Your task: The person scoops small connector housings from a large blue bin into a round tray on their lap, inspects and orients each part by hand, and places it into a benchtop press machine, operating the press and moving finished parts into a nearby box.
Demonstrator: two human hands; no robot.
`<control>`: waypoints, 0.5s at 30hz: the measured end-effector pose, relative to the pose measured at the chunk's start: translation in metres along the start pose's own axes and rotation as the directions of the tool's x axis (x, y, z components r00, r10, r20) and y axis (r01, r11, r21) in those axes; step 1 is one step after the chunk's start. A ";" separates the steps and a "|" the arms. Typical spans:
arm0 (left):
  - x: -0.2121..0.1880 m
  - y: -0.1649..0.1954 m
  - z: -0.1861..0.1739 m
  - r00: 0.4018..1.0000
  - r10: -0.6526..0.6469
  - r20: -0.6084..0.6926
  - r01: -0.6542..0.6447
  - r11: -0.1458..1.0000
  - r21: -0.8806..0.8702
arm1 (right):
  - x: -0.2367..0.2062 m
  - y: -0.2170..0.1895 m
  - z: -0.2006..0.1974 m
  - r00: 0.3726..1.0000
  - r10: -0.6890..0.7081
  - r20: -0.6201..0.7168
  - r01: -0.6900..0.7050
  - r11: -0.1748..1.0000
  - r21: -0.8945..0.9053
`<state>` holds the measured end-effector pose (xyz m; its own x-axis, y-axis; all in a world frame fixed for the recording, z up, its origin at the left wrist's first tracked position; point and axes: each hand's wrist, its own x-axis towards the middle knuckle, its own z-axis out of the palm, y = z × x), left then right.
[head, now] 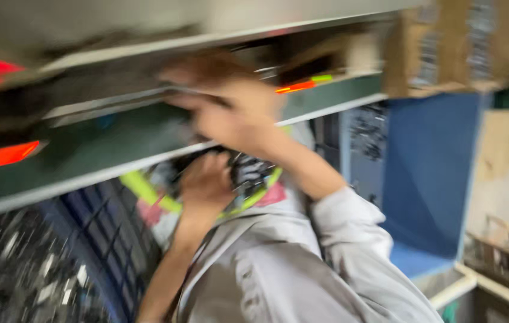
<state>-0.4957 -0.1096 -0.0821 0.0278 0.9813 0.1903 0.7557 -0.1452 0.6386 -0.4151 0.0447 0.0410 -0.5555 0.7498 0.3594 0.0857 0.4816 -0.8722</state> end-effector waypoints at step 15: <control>-0.020 -0.010 -0.089 0.880 0.342 -0.329 -0.414 0.892 -0.180 | 0.033 -0.003 -0.005 0.989 -0.145 0.020 0.139 0.885 -0.445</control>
<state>-0.5626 -0.1394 -0.0261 0.0673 0.7725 0.6315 0.5453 -0.5585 0.6251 -0.4297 0.0701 0.0567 -0.5786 0.6629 0.4751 0.3667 0.7318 -0.5745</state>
